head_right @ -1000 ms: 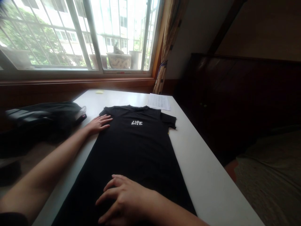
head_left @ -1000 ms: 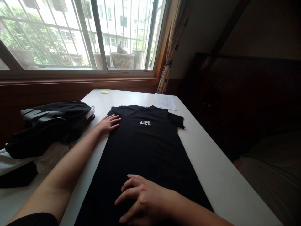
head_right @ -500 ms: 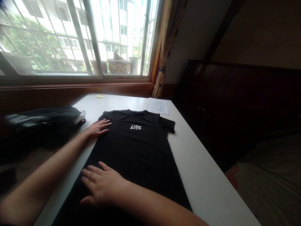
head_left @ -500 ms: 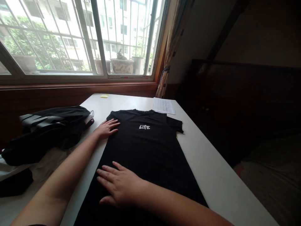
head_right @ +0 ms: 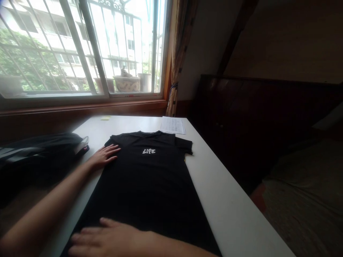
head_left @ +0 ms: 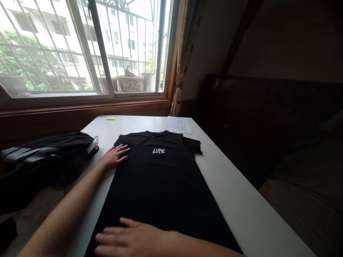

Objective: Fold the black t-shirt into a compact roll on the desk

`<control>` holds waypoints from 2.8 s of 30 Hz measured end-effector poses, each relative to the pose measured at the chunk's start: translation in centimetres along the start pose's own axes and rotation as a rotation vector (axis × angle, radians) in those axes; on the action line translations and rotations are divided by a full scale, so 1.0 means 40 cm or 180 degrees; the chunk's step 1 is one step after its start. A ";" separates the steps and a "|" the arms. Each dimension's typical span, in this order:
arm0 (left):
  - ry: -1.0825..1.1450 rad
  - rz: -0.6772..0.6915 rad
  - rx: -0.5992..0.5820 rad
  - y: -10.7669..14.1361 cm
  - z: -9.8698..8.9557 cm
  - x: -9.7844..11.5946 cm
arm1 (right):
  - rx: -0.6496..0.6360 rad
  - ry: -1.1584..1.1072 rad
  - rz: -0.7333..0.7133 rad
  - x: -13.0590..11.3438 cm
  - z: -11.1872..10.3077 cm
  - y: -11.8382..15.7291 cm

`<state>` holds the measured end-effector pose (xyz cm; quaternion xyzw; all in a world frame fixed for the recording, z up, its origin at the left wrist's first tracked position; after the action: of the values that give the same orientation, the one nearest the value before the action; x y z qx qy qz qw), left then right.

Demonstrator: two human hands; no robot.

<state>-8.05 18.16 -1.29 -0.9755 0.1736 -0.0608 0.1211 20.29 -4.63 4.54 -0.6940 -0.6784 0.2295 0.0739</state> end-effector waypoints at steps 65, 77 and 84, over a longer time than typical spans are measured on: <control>-0.0006 -0.0342 0.0788 0.139 -0.010 0.046 | -0.0121 0.0403 0.3484 -0.018 -0.098 0.534; 0.1024 -0.0059 0.0647 0.539 -0.169 0.291 | 0.1150 0.1212 0.4043 0.058 -0.153 0.717; 0.1594 -0.0508 0.0784 0.612 -0.138 0.300 | 0.0933 0.0126 0.4861 0.063 -0.166 0.708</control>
<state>-5.68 -9.54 -1.36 -0.9186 0.1121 -0.3297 0.1869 48.71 -2.71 -1.88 -0.9561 0.0263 0.2917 -0.0016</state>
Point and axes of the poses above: each hand's wrist, its own y-axis away from the middle knuckle, its own z-axis out of the palm, x = y × z, the point moved 2 cm from there along -y, towards the middle knuckle, and after that the axes turned 11 degrees about x, right-handed, at the moved point
